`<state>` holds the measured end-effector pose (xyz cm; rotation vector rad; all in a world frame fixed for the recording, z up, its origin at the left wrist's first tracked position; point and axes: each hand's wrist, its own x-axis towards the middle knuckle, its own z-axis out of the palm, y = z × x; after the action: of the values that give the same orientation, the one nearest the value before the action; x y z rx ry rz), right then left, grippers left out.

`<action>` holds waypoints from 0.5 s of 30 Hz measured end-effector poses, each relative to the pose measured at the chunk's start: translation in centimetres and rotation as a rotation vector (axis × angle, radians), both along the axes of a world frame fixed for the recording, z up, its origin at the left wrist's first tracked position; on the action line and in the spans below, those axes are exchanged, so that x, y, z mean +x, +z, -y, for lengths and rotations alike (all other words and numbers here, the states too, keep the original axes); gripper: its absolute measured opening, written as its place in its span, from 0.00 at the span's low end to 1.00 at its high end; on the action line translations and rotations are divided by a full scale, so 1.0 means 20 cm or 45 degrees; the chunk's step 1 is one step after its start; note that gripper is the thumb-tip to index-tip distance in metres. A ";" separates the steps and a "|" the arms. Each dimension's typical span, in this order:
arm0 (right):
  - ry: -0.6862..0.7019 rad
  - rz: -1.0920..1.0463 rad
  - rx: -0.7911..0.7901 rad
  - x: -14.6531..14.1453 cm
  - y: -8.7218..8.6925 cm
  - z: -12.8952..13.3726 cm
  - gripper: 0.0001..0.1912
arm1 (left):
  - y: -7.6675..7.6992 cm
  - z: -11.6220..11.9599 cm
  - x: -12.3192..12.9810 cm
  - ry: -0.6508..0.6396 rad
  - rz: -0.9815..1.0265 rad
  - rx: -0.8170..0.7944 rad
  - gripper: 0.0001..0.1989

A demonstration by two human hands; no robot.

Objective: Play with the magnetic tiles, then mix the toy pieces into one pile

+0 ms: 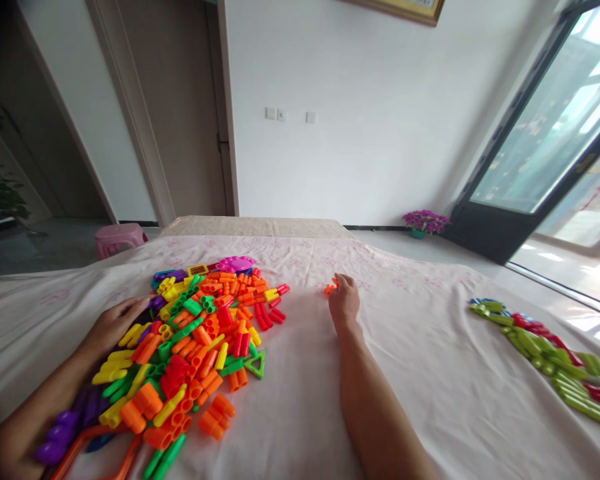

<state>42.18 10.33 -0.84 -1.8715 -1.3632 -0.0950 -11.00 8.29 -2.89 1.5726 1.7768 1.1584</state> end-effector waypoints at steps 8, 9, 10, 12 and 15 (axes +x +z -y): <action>0.083 0.098 0.047 -0.08 0.00 0.02 0.27 | 0.00 0.00 0.01 -0.028 0.044 0.015 0.26; 0.195 0.075 0.104 -0.13 0.01 0.02 0.27 | 0.00 0.00 0.01 -0.030 0.045 0.015 0.26; 0.350 0.019 0.137 -0.18 0.02 0.03 0.26 | 0.00 0.00 0.01 -0.031 0.043 0.019 0.26; 0.731 -0.162 0.100 -0.31 0.05 0.05 0.22 | 0.00 0.00 0.01 -0.031 0.037 0.031 0.26; 1.243 -0.385 -0.090 -0.51 0.08 0.11 0.16 | 0.00 0.00 0.01 -0.024 0.037 0.037 0.26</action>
<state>32.04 8.08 0.80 -1.0335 -1.9022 0.7005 -10.85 8.34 -2.95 1.5774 1.7301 1.1973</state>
